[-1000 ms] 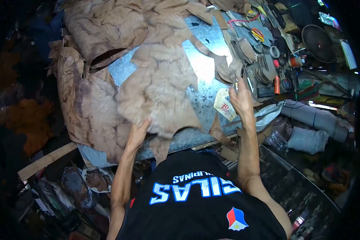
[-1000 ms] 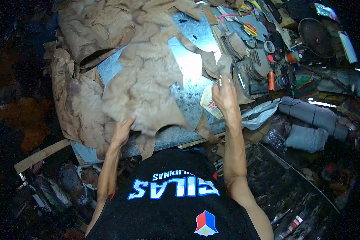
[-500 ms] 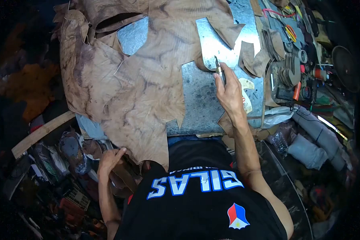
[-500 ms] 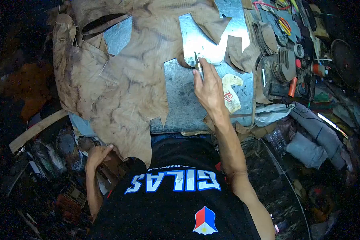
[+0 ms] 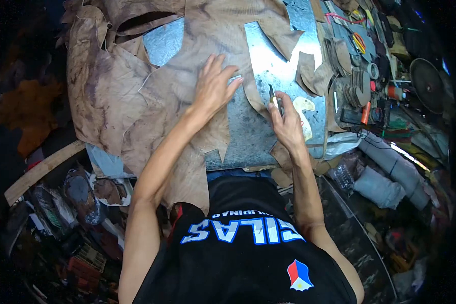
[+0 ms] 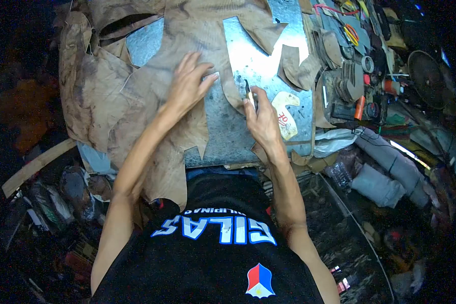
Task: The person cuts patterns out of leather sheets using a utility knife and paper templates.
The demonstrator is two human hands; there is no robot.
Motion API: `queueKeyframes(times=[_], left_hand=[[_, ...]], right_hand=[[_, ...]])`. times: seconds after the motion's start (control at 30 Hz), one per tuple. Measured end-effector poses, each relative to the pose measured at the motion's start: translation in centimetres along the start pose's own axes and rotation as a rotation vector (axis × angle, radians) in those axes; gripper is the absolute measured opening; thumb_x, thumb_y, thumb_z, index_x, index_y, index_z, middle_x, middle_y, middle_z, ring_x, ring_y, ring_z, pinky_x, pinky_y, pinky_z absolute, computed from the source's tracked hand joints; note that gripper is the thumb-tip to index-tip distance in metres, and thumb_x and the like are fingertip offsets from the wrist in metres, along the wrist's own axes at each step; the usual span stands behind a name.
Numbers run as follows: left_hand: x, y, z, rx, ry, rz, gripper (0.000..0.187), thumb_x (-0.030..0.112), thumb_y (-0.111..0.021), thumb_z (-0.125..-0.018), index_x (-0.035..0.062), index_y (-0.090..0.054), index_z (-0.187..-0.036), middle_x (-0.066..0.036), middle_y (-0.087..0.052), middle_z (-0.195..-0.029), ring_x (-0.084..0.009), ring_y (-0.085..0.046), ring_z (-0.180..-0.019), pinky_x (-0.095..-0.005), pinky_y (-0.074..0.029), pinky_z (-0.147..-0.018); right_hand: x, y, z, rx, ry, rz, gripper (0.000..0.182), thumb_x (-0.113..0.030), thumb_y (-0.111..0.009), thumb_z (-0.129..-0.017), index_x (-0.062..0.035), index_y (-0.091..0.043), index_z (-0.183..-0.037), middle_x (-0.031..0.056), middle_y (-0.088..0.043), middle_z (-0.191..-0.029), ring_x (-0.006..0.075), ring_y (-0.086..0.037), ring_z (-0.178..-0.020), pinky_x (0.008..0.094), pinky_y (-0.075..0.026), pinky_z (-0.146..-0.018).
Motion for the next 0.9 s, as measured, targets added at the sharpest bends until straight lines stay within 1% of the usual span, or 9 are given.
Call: queueKeyframes(times=[0.03, 0.07, 0.13, 0.2, 0.3, 0.53, 0.7, 0.83, 0.9], left_hand=[[-0.2, -1.5, -0.3, 0.008, 0.010, 0.008, 0.036, 0.033, -0.067, -0.085, 0.0070, -0.066, -0.110, -0.024, -0.048, -0.135, -0.0409, -0.038, -0.132, -0.0467, -0.032, -0.107], [-0.4, -2.9, -0.3, 0.014, 0.032, -0.049, 0.039, 0.036, -0.068, -0.084, 0.0084, -0.065, -0.111, -0.024, -0.044, -0.138, -0.0422, -0.034, -0.134, -0.0495, -0.028, -0.109], [-0.8, -4.2, -0.4, 0.018, 0.063, -0.101, 0.042, 0.039, -0.069, -0.082, 0.0099, -0.065, -0.112, -0.025, -0.041, -0.142, -0.0436, -0.030, -0.136, -0.0522, -0.024, -0.110], [-1.2, -4.4, 0.0, 0.042, 0.041, -0.072, 0.043, 0.041, -0.069, -0.081, 0.0119, -0.064, -0.113, -0.023, -0.035, -0.147, -0.0433, -0.023, -0.139, -0.0552, -0.017, -0.112], [-1.7, -4.7, 0.2, 0.045, 0.039, -0.056, 0.044, 0.041, -0.068, -0.082, 0.0126, -0.064, -0.114, -0.022, -0.034, -0.148, -0.0426, -0.021, -0.140, -0.0535, -0.015, -0.113], [-1.7, -4.8, 0.3, 0.043, 0.054, -0.062, 0.043, 0.038, -0.070, -0.081, 0.0138, -0.063, -0.115, -0.020, -0.034, -0.148, -0.0408, -0.019, -0.141, -0.0522, -0.014, -0.114], [-1.8, -5.0, 0.4, 0.036, 0.044, -0.075, 0.044, 0.044, -0.067, -0.083, 0.0149, -0.062, -0.116, -0.019, -0.033, -0.149, -0.0413, -0.019, -0.142, -0.0523, -0.014, -0.114], [-1.8, -5.1, 0.4, 0.022, 0.046, -0.074, 0.045, 0.045, -0.066, -0.083, 0.0154, -0.062, -0.117, -0.019, -0.033, -0.150, -0.0409, -0.020, -0.142, -0.0518, -0.014, -0.114], [-1.8, -4.9, 0.3, 0.035, 0.043, -0.071, 0.043, 0.043, -0.067, -0.083, 0.0146, -0.063, -0.116, -0.019, -0.034, -0.148, -0.0394, -0.019, -0.142, -0.0513, -0.013, -0.115]], right_hand=[[-0.6, 0.5, -0.8, -0.017, -0.032, -0.046, 0.035, -0.017, -0.055, -0.092, 0.0000, -0.052, -0.123, 0.0233, -0.064, -0.098, 0.0390, -0.064, -0.093, 0.0428, -0.049, -0.080], [-0.2, 0.4, -1.6, -0.028, -0.029, -0.036, 0.035, -0.017, -0.055, -0.092, 0.0000, -0.052, -0.123, 0.0233, -0.064, -0.098, 0.0390, -0.064, -0.093, 0.0428, -0.049, -0.080], [-0.8, -0.6, -3.6, -0.116, 0.193, 0.077, 0.031, -0.013, -0.056, -0.092, -0.0028, -0.058, -0.120, 0.0193, -0.063, -0.110, 0.0365, -0.061, -0.102, 0.0400, -0.048, -0.085], [-0.7, -1.5, -4.9, -0.139, 0.236, 0.096, 0.028, -0.012, -0.057, -0.090, -0.0033, -0.062, -0.116, 0.0169, -0.064, -0.106, 0.0365, -0.062, -0.094, 0.0403, -0.048, -0.080], [-1.2, -3.2, -5.9, -0.205, 0.380, 0.109, 0.026, -0.013, -0.060, -0.089, -0.0039, -0.064, -0.114, 0.0160, -0.063, -0.095, 0.0336, -0.063, -0.079, 0.0410, -0.050, -0.070], [-0.6, -4.0, -6.5, -0.238, 0.349, 0.168, 0.027, -0.014, -0.057, -0.090, -0.0069, -0.064, -0.115, 0.0172, -0.062, -0.098, 0.0359, -0.065, -0.083, 0.0429, -0.053, -0.070], [-0.6, -4.3, -6.5, -0.194, 0.339, 0.216, 0.027, -0.015, -0.055, -0.091, -0.0054, -0.064, -0.115, 0.0220, -0.060, -0.097, 0.0386, -0.065, -0.082, 0.0448, -0.054, -0.069], [-0.3, -3.7, -6.2, -0.228, 0.293, 0.269, 0.026, -0.014, -0.057, -0.090, -0.0072, -0.065, -0.114, 0.0186, -0.061, -0.095, 0.0382, -0.064, -0.081, 0.0432, -0.052, -0.070], [0.2, -2.9, -5.5, -0.269, 0.289, 0.296, 0.027, -0.013, -0.055, -0.090, -0.0055, -0.064, -0.114, 0.0224, -0.061, -0.099, 0.0399, -0.065, -0.082, 0.0456, -0.054, -0.070]])
Point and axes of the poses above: each hand's wrist, its own z-axis away from the middle knuckle, its own y-axis out of the back of the hand, x = y × z, the point moved 8 cm from there along -z, towards the middle knuckle
